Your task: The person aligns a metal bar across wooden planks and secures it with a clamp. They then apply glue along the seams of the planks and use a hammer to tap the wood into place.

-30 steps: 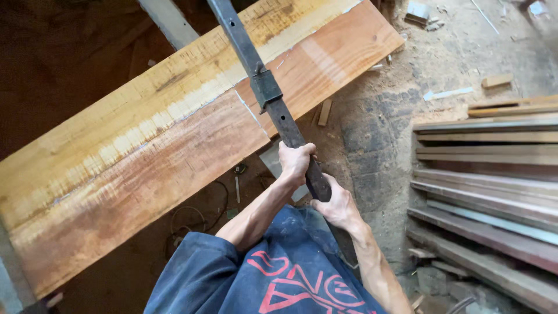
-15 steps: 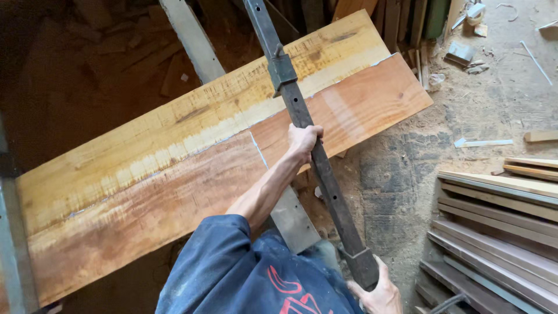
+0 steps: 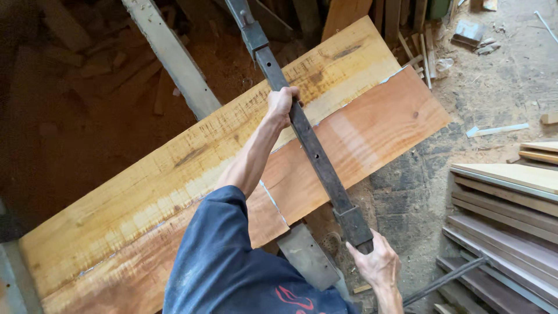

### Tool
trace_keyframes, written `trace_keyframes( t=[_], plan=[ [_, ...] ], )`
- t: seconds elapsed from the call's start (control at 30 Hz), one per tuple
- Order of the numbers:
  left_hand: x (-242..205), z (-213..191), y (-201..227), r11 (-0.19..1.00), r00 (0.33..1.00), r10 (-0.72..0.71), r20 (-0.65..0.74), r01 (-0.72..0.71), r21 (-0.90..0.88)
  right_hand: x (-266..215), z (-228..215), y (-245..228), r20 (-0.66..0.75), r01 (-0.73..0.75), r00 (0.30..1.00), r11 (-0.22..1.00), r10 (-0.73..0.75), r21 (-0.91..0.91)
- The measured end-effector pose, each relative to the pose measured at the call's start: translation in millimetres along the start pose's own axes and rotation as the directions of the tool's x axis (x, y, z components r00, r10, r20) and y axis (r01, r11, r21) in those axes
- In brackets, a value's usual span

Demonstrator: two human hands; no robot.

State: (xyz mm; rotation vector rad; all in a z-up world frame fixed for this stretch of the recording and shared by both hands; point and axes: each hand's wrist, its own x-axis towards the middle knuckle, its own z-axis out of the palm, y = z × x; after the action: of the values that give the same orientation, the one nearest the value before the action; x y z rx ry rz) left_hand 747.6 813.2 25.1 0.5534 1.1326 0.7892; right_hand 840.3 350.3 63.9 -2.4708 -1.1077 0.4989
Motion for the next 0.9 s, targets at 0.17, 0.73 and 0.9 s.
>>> trace_keyframes(
  t=[0.17,0.73,0.9],
  plan=[
    [8.5,-3.7,-8.9,0.992,0.997,-0.071,0.023,0.068,0.107,14.6,-0.5,0.3,0.014,-0.012,1.000,0.996,0.013,-0.085],
    [-204.4,-16.0,-150.1,-0.095,0.623,0.372,0.688,-0.712,0.696,20.9,4.6,38.1,-0.011,0.117,0.993,0.993,-0.117,-0.034],
    [-223.1,-18.4,-208.8,-0.059,0.561,0.564,0.606,-0.705,0.707,25.4,6.4,44.5,-0.019,0.212,0.977,0.975,-0.213,-0.063]
  ],
)
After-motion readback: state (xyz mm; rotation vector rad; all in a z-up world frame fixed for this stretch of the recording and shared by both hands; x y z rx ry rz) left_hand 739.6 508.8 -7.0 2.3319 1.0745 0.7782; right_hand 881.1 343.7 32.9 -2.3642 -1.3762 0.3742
